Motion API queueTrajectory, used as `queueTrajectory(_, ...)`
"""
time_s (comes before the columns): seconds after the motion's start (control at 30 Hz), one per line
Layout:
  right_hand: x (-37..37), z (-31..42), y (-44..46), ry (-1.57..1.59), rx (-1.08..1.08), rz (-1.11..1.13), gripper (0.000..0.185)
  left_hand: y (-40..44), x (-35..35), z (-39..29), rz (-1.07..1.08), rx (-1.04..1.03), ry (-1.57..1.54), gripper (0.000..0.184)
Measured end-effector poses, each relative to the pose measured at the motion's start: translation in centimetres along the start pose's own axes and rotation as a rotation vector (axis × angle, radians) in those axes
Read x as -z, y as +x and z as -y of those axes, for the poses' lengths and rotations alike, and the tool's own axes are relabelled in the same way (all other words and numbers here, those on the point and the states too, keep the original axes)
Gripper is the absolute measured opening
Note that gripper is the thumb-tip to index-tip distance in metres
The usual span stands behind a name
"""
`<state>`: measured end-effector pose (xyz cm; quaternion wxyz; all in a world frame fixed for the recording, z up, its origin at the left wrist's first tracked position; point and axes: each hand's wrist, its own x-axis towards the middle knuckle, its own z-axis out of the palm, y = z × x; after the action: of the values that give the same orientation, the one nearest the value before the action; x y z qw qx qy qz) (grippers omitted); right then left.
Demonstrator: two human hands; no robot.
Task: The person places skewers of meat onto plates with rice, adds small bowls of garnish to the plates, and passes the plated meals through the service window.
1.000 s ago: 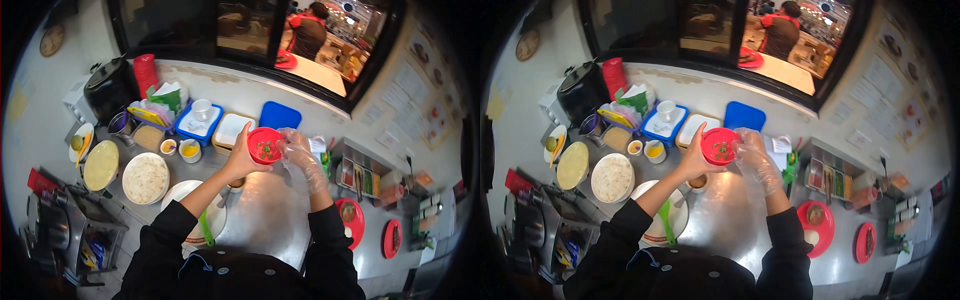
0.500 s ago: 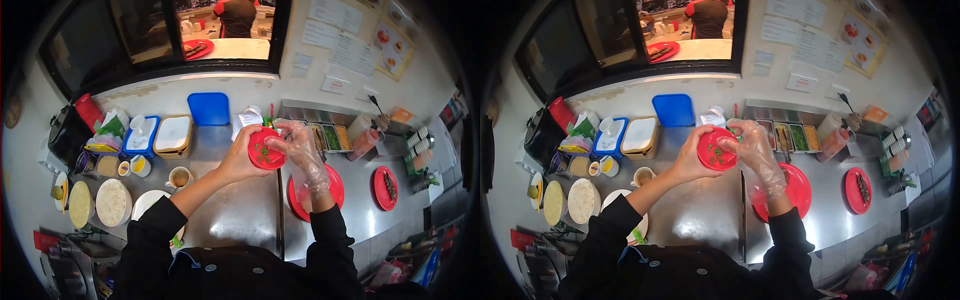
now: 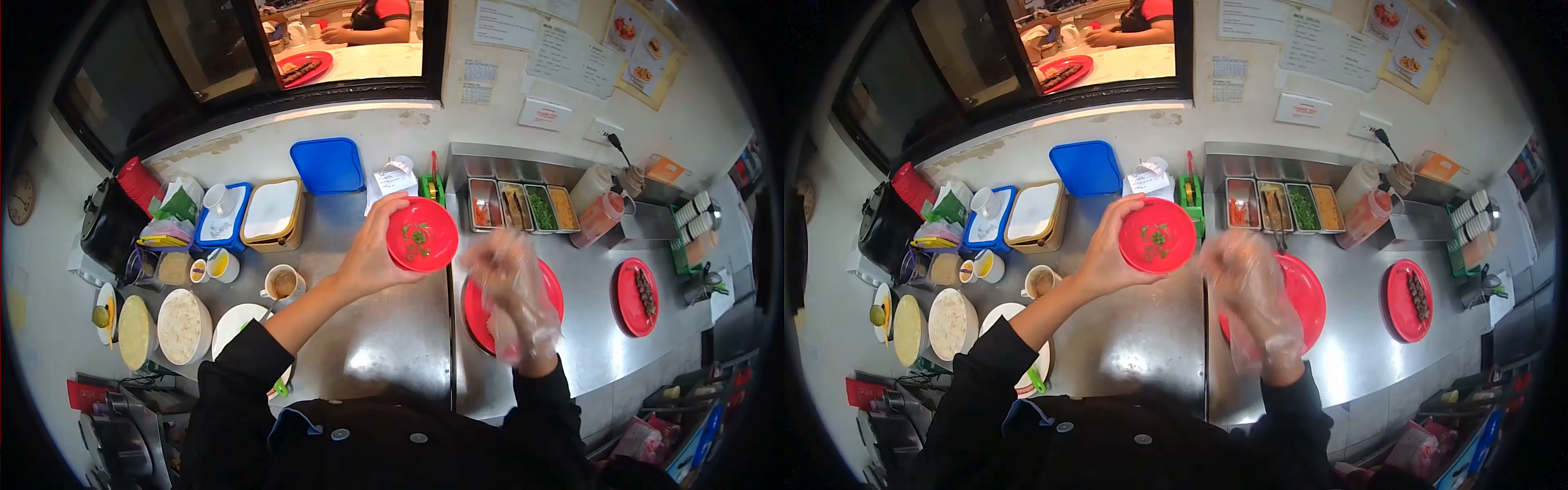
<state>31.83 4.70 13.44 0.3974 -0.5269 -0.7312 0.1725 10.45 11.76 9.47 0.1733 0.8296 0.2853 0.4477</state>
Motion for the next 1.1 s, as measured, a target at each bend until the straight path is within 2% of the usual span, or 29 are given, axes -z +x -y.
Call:
queueTrajectory(0.07, -0.4, 0.6, -3.1, 0.296, 0.103, 0.449, 0.015, 0.2, 1.1, 0.3, -0.007, -0.008, 0.039, 0.093)
queueTrajectory(0.1, -0.5, 0.7, -3.1, 0.303, 0.104, 0.448, 0.015, 0.2, 1.3, 0.5, -0.002, -0.006, 0.044, 0.093)
queueTrajectory(0.23, -0.6, 1.8, -3.2, -0.092, 0.343, 0.116, 0.016, 0.2, 0.3, 0.2, 0.086, -0.002, -0.046, 0.094)
queueTrajectory(0.3, -0.9, 2.1, -2.0, -0.204, 0.394, 0.022, 0.018, 0.5, -0.9, -0.3, 0.106, -0.02, -0.08, 0.094)
queueTrajectory(0.4, -1.7, 1.4, 1.6, -0.398, 0.411, 0.028, 0.026, 0.5, -2.3, -0.3, 0.1, 0.026, -0.185, 0.094)
queueTrajectory(0.47, -1.9, 0.6, 1.6, -0.494, 0.504, 0.281, 0.03, 0.4, -3.2, 0.0, 0.098, 0.054, -0.209, 0.093)
queueTrajectory(0.53, -1.8, -0.3, 1.4, -0.49, 0.498, 0.294, 0.031, 0.4, -4.3, 0.5, 0.104, 0.09, -0.236, 0.092)
queueTrajectory(0.6, -1.5, -1.2, 1.3, -0.487, 0.491, 0.304, 0.033, 1.3, -5.3, 0.8, 0.097, 0.041, -0.177, 0.091)
queueTrajectory(0.7, -0.8, -3.5, 1.9, -0.555, 0.384, 0.282, 0.031, 3.5, -7.1, 0.9, 0.132, 0.012, -0.184, 0.09)
queueTrajectory(0.77, -0.5, -6.2, 3.1, -0.134, -0.007, 0.317, 0.027, 5.6, -8.3, 1.0, 0.148, 0.014, -0.194, 0.091)
queueTrajectory(0.8, -0.3, -6.9, 3.8, 0.051, -0.059, 0.225, 0.037, 6.6, -9.0, 1.2, 0.168, 0.015, -0.167, 0.091)
queueTrajectory(0.83, -0.6, -8.3, 4.3, 0.048, -0.066, 0.22, 0.037, 7.5, -9.6, 1.3, 0.186, 0.015, -0.141, 0.092)
queueTrajectory(0.87, -1.2, -10.1, 4.8, 0.37, -0.17, 0.01, 0.039, 8.3, -10.1, 1.2, 0.208, 0.093, -0.122, 0.093)
queueTrajectory(0.93, 0.1, -13.0, 6.8, 0.578, -0.329, -0.293, 0.04, 9.0, -11.1, 1.8, 0.23, 0.157, -0.127, 0.094)
queueTrajectory(0.97, 2.0, -14.8, 8.0, 0.466, -0.389, -0.374, 0.039, 9.4, -11.5, 2.0, 0.245, 0.228, -0.126, 0.096)
queueTrajectory(1.03, 5.3, -17.3, 9.5, -0.285, -0.213, -0.587, 0.039, 9.2, -11.0, 2.4, 0.249, 0.279, -0.108, 0.1)
queueTrajectory(1.1, 5.4, -27.3, 10.1, -0.552, -0.244, -0.57, 0.041, 8.6, -9.4, 3.0, 0.263, 0.523, -0.506, 0.099)
